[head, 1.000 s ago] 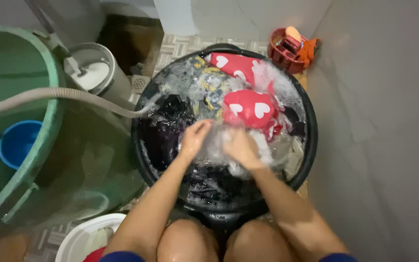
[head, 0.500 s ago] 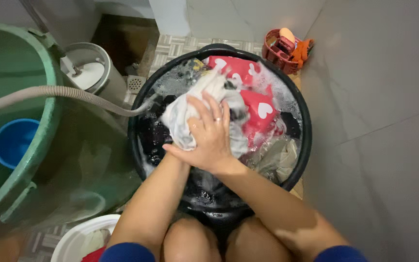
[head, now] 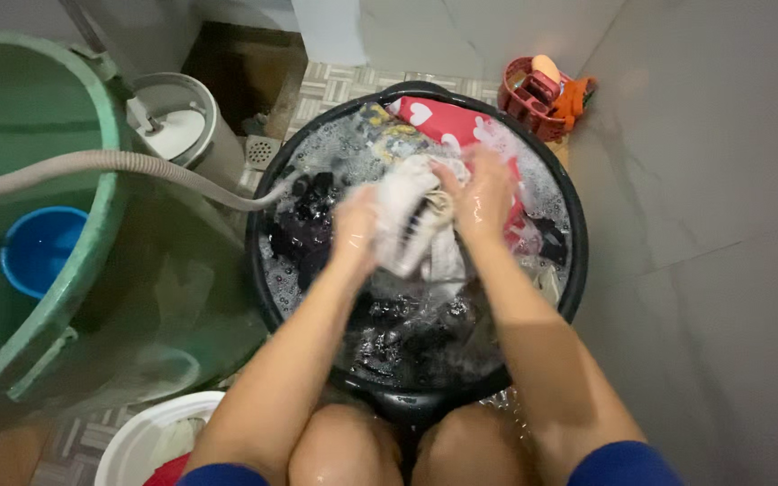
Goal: The person hand washes several pieces of clothing in a black basin filled with soapy water. They scrub and rinse items including a red garment with white hearts, a plain red piece, a white item, and a checkered cloth, then place them into a white bucket.
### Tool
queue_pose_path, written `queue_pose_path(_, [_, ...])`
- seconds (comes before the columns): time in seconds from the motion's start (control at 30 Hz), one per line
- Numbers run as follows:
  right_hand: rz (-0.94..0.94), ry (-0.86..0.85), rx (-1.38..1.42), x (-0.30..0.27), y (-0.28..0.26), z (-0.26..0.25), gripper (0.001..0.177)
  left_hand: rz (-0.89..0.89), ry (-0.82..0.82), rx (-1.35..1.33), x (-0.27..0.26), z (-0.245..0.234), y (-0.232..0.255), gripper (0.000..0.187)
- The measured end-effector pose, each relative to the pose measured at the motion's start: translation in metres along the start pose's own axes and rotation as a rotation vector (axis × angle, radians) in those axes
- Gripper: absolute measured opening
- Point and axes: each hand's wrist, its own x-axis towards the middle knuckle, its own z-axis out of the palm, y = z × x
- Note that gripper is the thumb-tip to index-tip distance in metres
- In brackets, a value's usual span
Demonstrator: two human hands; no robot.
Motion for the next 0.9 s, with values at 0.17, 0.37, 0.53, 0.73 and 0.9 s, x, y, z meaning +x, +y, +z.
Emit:
queue_pose_path(0.17, [0.291, -0.339, -0.075, -0.023, -0.008, -0.019, 0.041, 0.21, 0.217, 1.228, 0.0, -0.052, 0.024, 0.069])
queue_pose_path(0.37, [0.037, -0.945, -0.21, -0.127, -0.004, 0.04, 0.095, 0.021, -0.387, 1.846, -0.007, -0.073, -0.046, 0.074])
queue_pose_path(0.53, [-0.049, -1.182, -0.287, -0.198, 0.074, 0.085, 0.06, 0.128, -0.561, 2.162, -0.004, -0.101, -0.082, 0.039])
queue_pose_path(0.73, [-0.319, -0.728, -0.344, -0.206, 0.116, 0.089, 0.028, 0.03, -0.319, 1.73, -0.018, -0.121, -0.094, 0.041])
queue_pose_path(0.9, [0.437, -0.441, 0.626, -0.087, 0.033, 0.027, 0.014, 0.297, 0.184, 1.276, -0.03, -0.105, -0.071, 0.063])
